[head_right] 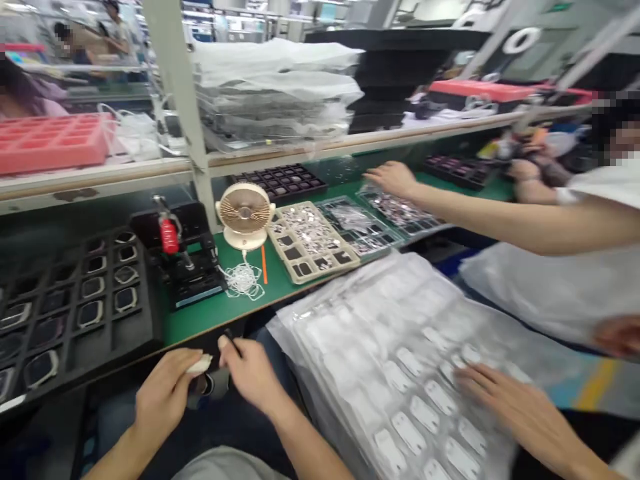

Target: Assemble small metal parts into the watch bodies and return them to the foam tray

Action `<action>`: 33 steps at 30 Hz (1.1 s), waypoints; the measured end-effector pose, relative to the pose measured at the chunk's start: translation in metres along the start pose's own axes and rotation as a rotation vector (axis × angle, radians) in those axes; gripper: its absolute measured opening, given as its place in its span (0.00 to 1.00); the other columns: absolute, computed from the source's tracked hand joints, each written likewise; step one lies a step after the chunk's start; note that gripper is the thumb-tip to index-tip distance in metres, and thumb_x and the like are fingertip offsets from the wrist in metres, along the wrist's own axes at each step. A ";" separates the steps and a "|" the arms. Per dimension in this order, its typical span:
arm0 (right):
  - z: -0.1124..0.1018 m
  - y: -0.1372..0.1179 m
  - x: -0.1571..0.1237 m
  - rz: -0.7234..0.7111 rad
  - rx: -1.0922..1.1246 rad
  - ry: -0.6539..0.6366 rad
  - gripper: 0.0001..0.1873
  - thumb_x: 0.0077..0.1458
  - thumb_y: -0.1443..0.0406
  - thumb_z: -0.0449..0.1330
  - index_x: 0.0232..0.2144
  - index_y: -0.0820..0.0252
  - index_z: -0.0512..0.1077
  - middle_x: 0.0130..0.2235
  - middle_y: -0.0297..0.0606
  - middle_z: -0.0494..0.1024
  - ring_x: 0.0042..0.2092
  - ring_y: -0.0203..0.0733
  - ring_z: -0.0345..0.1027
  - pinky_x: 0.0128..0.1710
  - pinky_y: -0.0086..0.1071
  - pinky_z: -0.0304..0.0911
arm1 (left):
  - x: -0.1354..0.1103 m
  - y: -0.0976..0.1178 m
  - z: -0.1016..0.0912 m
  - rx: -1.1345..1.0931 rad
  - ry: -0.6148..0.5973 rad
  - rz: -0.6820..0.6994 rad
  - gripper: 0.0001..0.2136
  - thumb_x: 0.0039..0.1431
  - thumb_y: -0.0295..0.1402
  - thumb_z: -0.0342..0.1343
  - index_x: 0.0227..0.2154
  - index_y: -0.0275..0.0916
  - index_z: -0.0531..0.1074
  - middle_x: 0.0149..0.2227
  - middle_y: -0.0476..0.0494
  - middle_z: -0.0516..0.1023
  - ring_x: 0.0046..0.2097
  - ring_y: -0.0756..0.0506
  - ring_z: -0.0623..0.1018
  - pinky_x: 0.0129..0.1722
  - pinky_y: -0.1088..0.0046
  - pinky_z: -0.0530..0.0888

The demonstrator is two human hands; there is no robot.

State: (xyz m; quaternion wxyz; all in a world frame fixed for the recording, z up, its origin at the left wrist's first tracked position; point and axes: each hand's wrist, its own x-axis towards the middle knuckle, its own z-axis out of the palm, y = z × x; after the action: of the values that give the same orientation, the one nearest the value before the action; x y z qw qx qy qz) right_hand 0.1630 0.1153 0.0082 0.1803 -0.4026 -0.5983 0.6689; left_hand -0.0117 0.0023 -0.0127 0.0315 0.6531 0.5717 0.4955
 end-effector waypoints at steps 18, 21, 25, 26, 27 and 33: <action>0.003 -0.185 0.111 -1.254 -0.404 0.406 0.21 0.70 0.70 0.53 0.62 0.57 0.72 0.57 0.39 0.81 0.53 0.41 0.80 0.55 0.32 0.74 | 0.074 -0.069 0.043 0.197 0.151 -0.264 0.13 0.71 0.27 0.51 0.50 0.40 0.79 0.48 0.34 0.84 0.51 0.36 0.82 0.55 0.52 0.77; 0.003 -0.182 0.102 -1.148 -0.399 0.554 0.13 0.72 0.61 0.58 0.53 0.57 0.78 0.49 0.41 0.84 0.48 0.43 0.79 0.53 0.34 0.73 | 0.071 -0.068 0.042 0.162 0.179 -0.247 0.13 0.72 0.28 0.51 0.51 0.40 0.80 0.49 0.34 0.84 0.53 0.36 0.82 0.58 0.50 0.76; -0.002 -0.122 0.105 -0.942 -0.684 0.375 0.11 0.72 0.61 0.58 0.43 0.57 0.80 0.42 0.39 0.85 0.43 0.39 0.79 0.47 0.30 0.71 | 0.055 -0.054 0.037 0.128 0.178 -0.200 0.13 0.71 0.28 0.52 0.51 0.42 0.80 0.48 0.37 0.85 0.53 0.36 0.82 0.57 0.51 0.77; -0.002 -0.103 0.110 -0.900 -0.749 0.319 0.11 0.72 0.63 0.58 0.43 0.57 0.80 0.43 0.38 0.85 0.44 0.39 0.79 0.47 0.29 0.71 | 0.048 -0.048 0.036 0.123 0.169 -0.189 0.14 0.71 0.27 0.52 0.51 0.43 0.80 0.47 0.38 0.85 0.52 0.37 0.83 0.56 0.53 0.78; 0.000 -0.088 0.115 -0.866 -0.807 0.272 0.11 0.72 0.65 0.57 0.43 0.58 0.80 0.45 0.39 0.85 0.46 0.39 0.80 0.47 0.29 0.71 | 0.041 -0.041 0.036 0.117 0.159 -0.181 0.14 0.71 0.26 0.52 0.52 0.44 0.80 0.47 0.40 0.85 0.51 0.37 0.83 0.55 0.54 0.78; 0.017 -0.071 0.141 -0.694 -1.117 0.085 0.11 0.68 0.68 0.61 0.50 0.58 0.78 0.50 0.40 0.84 0.46 0.45 0.80 0.41 0.31 0.74 | 0.004 -0.011 0.028 0.145 0.153 -0.138 0.14 0.68 0.27 0.59 0.54 0.44 0.80 0.48 0.42 0.85 0.48 0.38 0.84 0.55 0.60 0.76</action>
State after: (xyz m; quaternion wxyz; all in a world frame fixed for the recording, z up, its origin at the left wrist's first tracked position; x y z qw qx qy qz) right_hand 0.0469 0.2223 0.0294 0.1731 -0.2454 -0.9428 0.1444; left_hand -0.0005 0.0235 -0.0312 -0.0257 0.5730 0.6505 0.4979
